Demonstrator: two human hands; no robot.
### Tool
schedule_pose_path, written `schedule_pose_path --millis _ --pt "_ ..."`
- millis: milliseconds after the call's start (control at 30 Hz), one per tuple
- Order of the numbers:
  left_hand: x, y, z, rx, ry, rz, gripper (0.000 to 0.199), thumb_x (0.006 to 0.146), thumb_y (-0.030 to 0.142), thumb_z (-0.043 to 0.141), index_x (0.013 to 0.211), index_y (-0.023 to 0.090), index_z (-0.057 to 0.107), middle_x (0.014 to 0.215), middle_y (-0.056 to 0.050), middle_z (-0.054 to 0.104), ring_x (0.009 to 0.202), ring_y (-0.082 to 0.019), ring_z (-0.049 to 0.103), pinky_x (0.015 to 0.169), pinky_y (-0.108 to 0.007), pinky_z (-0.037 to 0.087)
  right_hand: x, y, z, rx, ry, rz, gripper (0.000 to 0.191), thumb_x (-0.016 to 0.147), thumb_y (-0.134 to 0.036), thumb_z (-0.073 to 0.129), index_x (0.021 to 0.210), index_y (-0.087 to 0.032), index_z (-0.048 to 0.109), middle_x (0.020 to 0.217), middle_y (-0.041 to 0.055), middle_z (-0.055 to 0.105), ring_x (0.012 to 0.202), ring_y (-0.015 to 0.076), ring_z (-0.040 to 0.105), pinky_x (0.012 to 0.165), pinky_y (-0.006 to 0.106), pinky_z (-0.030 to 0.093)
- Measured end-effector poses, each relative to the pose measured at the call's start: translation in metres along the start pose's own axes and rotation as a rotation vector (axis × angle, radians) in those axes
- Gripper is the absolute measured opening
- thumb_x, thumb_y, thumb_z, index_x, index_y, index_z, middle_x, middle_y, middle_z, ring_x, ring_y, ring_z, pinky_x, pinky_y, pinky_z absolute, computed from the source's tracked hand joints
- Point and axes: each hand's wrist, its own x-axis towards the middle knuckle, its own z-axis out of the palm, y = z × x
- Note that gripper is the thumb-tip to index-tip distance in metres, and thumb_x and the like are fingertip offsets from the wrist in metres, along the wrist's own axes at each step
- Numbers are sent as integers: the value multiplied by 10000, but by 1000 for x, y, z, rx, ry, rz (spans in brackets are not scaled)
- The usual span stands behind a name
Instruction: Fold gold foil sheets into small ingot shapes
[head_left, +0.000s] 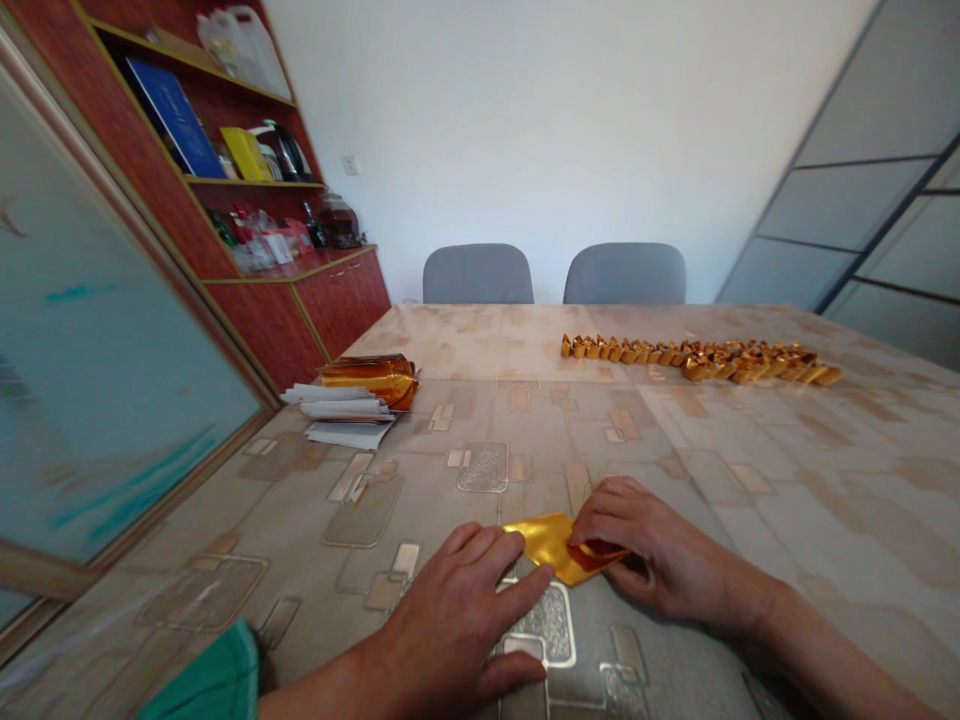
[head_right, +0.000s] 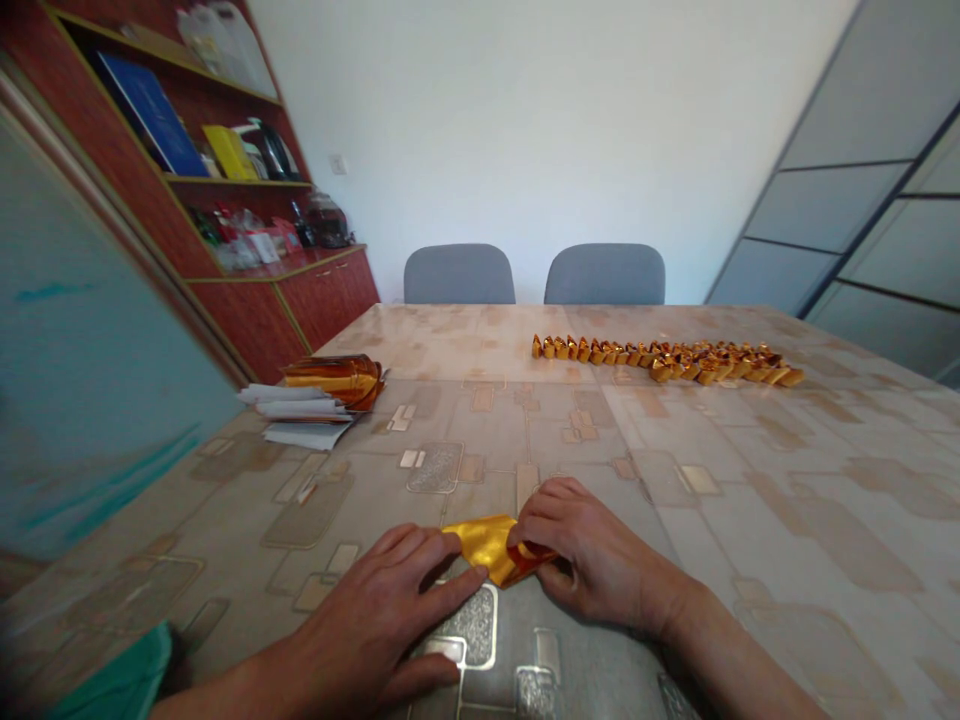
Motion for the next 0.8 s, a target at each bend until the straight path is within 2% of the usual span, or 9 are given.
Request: schedule_pose_path --millis 200,367,433,567,667,800 --pt "1 2 1 -55 -12 4 610 882 591 644 1378 255 531 1308 -112 577 1189 -322 510 1044 -510 400 -17 -3 -1 52 49 7 194 894 -90 519 1018 -224 583 1042 45 663 980 207 578 919 376 416" --pt "3 5 1 -44 -26 12 649 856 569 689 1375 215 528 1358 -146 563 1233 -338 501 1057 -536 408 -2 -13 -4 -31 -54 25 267 975 -304 538 1222 -213 586 1024 63 631 949 228 548 927 407 382" --pt "2 6 2 -38 -20 6 689 833 576 713 1388 217 519 1352 -141 570 1239 -337 500 1061 -529 416 9 -14 0 -97 -63 44 279 1008 -307 490 1253 -222 590 970 49 621 910 219 541 899 392 376" --pt "-1 5 7 -25 -5 29 721 835 613 685 1411 219 503 1343 -154 571 1230 -348 507 1032 -527 447 18 -13 10 -192 -39 63 272 989 -331 540 1231 -240 628 943 47 604 908 229 525 867 381 366" --pt "-2 5 10 -4 23 58 703 831 639 668 1378 217 535 1328 -172 576 1209 -376 520 992 -553 464 11 -10 11 -181 -34 81 292 990 -323 546 1254 -225 623 959 57 610 920 235 528 879 389 375" --pt "-1 8 11 -5 35 54 692 834 634 666 1351 187 551 1294 -179 599 1165 -385 538 970 -573 466 -6 -4 0 -99 -27 115 287 1000 -269 511 1265 -224 612 1034 75 634 973 237 548 900 393 403"
